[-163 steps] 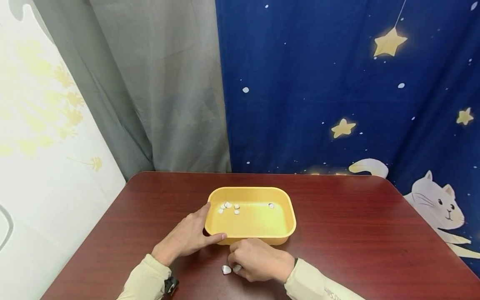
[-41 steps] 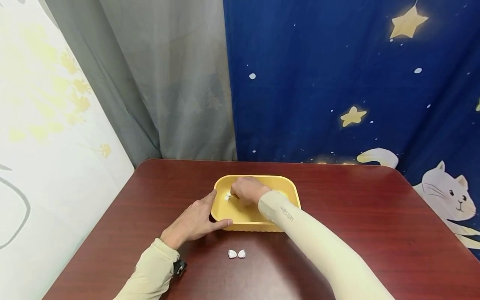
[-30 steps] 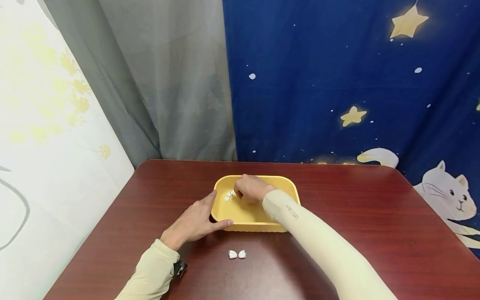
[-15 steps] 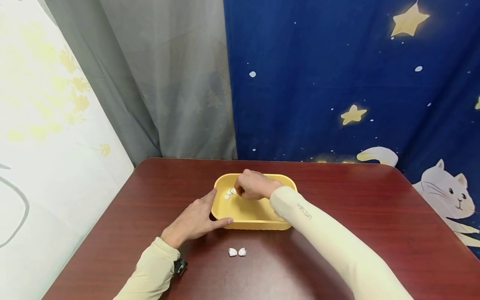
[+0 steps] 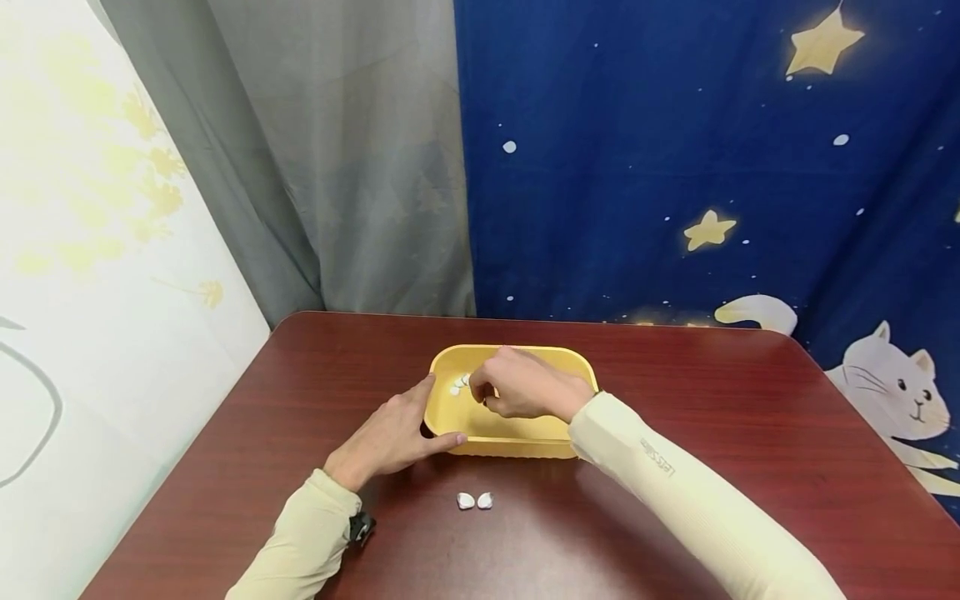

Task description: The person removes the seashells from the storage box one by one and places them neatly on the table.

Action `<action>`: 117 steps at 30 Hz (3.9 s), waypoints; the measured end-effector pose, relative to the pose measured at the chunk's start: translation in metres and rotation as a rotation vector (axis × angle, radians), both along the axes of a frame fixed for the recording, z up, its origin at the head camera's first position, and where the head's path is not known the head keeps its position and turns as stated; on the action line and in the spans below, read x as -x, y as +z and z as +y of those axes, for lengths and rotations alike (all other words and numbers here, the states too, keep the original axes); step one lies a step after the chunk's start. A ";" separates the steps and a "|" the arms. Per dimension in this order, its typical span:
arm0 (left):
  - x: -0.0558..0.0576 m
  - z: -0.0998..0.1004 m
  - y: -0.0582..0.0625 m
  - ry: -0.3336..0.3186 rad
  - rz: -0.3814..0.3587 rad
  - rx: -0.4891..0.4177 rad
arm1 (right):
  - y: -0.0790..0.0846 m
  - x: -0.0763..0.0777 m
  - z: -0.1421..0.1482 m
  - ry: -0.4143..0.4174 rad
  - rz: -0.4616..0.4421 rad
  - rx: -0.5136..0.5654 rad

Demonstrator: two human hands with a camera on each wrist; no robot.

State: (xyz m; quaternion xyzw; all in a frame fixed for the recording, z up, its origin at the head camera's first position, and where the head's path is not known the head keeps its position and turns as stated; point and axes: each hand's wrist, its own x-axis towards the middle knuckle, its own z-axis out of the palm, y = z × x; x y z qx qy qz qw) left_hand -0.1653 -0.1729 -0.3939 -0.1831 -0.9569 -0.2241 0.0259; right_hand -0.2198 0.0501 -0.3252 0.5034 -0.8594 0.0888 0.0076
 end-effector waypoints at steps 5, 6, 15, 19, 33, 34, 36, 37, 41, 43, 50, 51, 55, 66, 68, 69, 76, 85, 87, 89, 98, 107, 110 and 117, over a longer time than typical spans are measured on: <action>0.000 0.001 0.000 0.006 -0.007 0.008 | 0.001 -0.017 0.010 0.039 0.047 0.053; -0.001 0.001 0.000 0.005 -0.008 0.006 | 0.001 -0.021 0.012 0.037 0.051 0.061; 0.001 0.001 0.001 0.004 -0.008 -0.007 | -0.008 -0.047 0.025 -0.016 0.004 0.101; 0.001 0.001 0.000 0.002 -0.004 -0.007 | -0.016 -0.055 0.027 0.006 0.010 0.113; -0.001 0.001 0.000 -0.002 0.008 -0.016 | -0.042 -0.075 0.022 0.030 0.105 0.058; 0.000 0.001 0.000 -0.004 0.009 -0.018 | -0.043 -0.076 0.022 0.028 0.109 0.045; 0.000 0.000 -0.001 -0.008 0.010 -0.021 | -0.047 -0.078 0.021 0.018 0.113 0.016; 0.000 0.000 0.000 -0.009 0.010 -0.020 | -0.050 -0.079 0.020 0.014 0.120 0.005; 0.001 0.001 0.001 -0.010 0.012 -0.020 | -0.058 -0.082 0.019 0.010 0.159 -0.036; 0.001 0.001 0.002 -0.011 0.010 -0.019 | -0.060 -0.082 0.018 0.005 0.172 -0.048; 0.001 0.000 0.001 -0.019 0.022 -0.024 | -0.067 -0.083 0.018 -0.022 0.172 -0.051; 0.001 0.000 0.001 -0.019 0.021 -0.024 | -0.068 -0.083 0.018 -0.023 0.172 -0.046; 0.001 0.000 0.002 -0.016 0.014 -0.019 | -0.071 -0.083 0.018 -0.041 0.180 -0.029; 0.001 0.000 0.002 -0.011 0.002 -0.005 | -0.075 -0.083 0.019 -0.088 0.139 -0.008; 0.001 0.001 0.002 -0.010 0.001 -0.008 | -0.074 -0.083 0.019 -0.092 0.137 -0.003; 0.001 0.001 0.002 -0.009 0.001 -0.009 | -0.073 -0.084 0.020 -0.092 0.136 0.003; 0.000 0.001 0.003 -0.007 -0.005 -0.011 | -0.064 -0.083 0.026 -0.073 0.136 0.017; 0.000 0.001 0.004 -0.011 -0.012 -0.021 | -0.041 -0.075 0.039 -0.033 0.120 0.061; 0.001 0.001 0.003 -0.011 -0.014 -0.021 | -0.036 -0.071 0.042 -0.024 0.110 0.077; 0.001 0.001 0.003 -0.010 -0.012 -0.017 | -0.030 -0.065 0.044 -0.017 0.103 0.085; -0.001 0.002 0.003 -0.002 -0.020 -0.022 | -0.001 -0.030 0.048 -0.005 -0.026 0.077; -0.001 0.000 0.001 0.001 -0.028 -0.009 | 0.020 0.012 0.019 -0.035 -0.081 0.003; -0.001 0.000 0.001 0.000 -0.024 -0.012 | 0.018 0.023 0.007 -0.053 -0.093 -0.026; 0.000 0.001 0.001 -0.013 -0.010 -0.027 | -0.001 0.047 -0.014 -0.099 -0.108 -0.075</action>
